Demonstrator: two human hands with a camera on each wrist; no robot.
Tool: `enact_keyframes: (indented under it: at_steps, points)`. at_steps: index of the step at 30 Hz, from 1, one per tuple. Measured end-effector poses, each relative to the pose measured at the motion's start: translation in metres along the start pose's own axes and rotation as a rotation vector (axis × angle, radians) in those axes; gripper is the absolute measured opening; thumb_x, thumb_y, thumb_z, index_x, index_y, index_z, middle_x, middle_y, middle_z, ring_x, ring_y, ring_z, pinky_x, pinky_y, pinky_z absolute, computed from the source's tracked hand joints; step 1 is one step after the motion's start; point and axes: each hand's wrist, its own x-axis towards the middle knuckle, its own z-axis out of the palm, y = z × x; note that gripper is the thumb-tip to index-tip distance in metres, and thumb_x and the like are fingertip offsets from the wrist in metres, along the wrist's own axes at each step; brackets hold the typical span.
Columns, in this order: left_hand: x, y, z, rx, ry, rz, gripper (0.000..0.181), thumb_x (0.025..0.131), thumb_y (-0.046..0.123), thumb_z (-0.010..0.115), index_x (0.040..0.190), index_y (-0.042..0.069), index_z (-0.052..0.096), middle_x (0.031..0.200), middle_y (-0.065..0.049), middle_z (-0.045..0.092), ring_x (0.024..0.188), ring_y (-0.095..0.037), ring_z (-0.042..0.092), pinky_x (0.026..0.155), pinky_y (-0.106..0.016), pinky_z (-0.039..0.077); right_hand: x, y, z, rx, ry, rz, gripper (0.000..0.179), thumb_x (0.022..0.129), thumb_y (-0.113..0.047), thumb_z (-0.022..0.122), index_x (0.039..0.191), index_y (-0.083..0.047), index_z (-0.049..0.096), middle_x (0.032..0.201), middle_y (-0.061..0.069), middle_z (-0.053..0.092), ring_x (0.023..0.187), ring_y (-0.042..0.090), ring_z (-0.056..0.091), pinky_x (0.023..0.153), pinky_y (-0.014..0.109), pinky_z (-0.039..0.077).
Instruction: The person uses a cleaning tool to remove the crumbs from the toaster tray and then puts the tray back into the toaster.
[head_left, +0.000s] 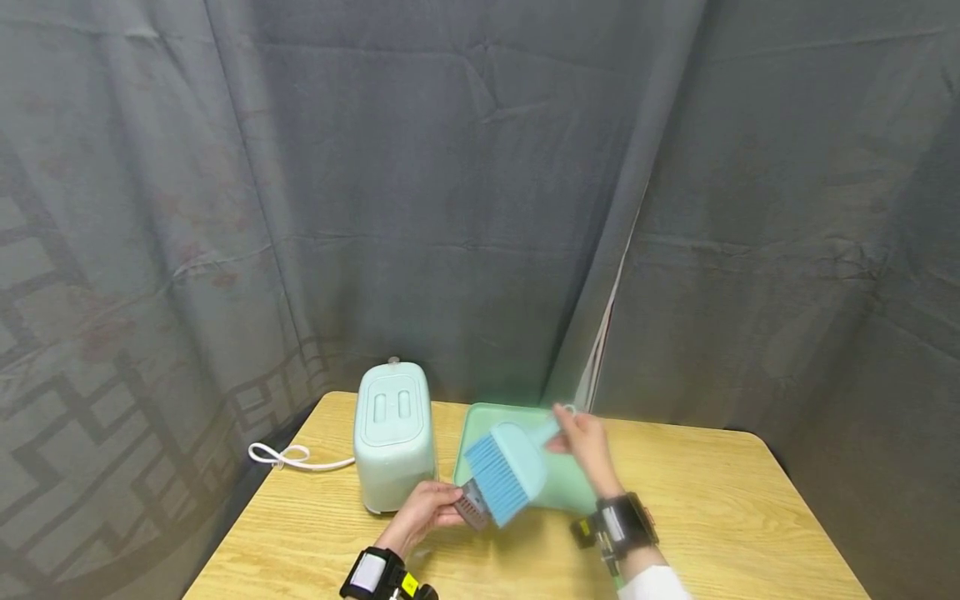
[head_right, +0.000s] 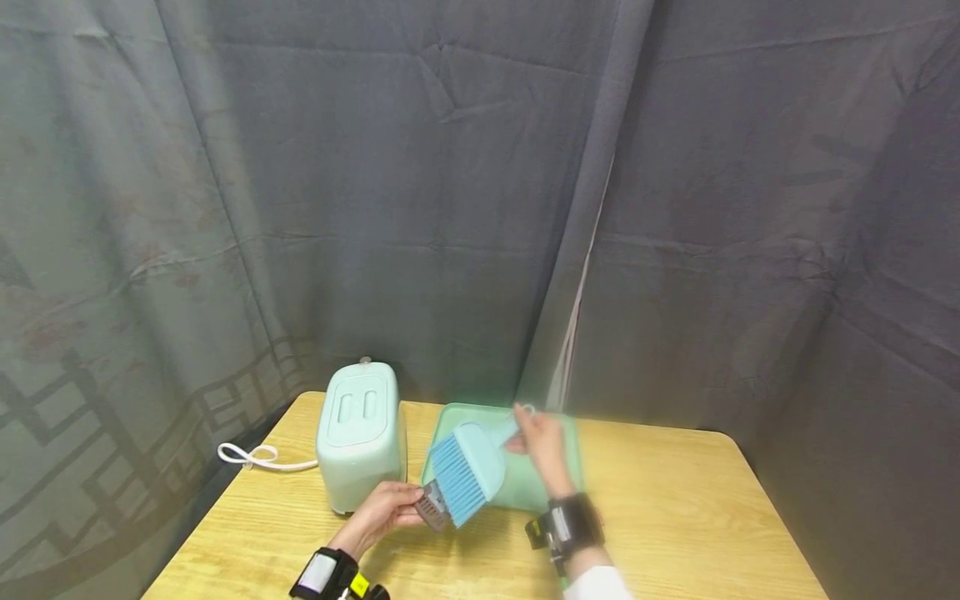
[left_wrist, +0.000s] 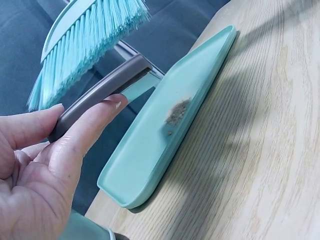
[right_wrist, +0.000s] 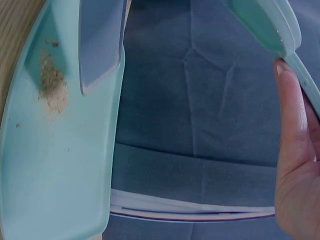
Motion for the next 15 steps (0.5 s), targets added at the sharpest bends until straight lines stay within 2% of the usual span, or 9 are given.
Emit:
enact_keyframes:
  at_steps: [3, 10, 15]
  points:
    - [0.000, 0.000, 0.001, 0.000, -0.010, 0.003, 0.031, 0.102, -0.002, 0.050, 0.116, -0.029, 0.054, 0.100, -0.029, 0.072, 0.081, -0.016, 0.075, 0.080, -0.031, 0.064, -0.001, 0.001, 0.004, -0.023, -0.010, 0.003, 0.036, 0.106, -0.026, 0.055, 0.107, 0.009, 0.065, 0.085, 0.015, 0.073, 0.066, 0.018, 0.071, 0.066, 0.034, 0.066]
    - [0.000, 0.002, 0.004, -0.006, -0.012, -0.003, 0.032, 0.102, -0.002, 0.050, 0.119, -0.029, 0.052, 0.103, -0.031, 0.071, 0.083, -0.017, 0.075, 0.080, -0.030, 0.064, -0.001, 0.008, 0.006, -0.046, -0.004, 0.036, 0.039, 0.106, -0.030, 0.056, 0.110, 0.007, 0.066, 0.086, 0.015, 0.073, 0.069, 0.022, 0.072, 0.072, 0.044, 0.066]
    - [-0.002, 0.003, 0.004, -0.008, -0.009, -0.007, 0.031, 0.102, -0.003, 0.050, 0.119, -0.028, 0.053, 0.103, -0.030, 0.071, 0.083, -0.017, 0.075, 0.080, -0.030, 0.064, 0.001, 0.018, 0.003, -0.071, 0.020, 0.060, 0.038, 0.107, -0.029, 0.055, 0.109, 0.008, 0.064, 0.083, 0.013, 0.072, 0.067, 0.020, 0.071, 0.071, 0.039, 0.066]
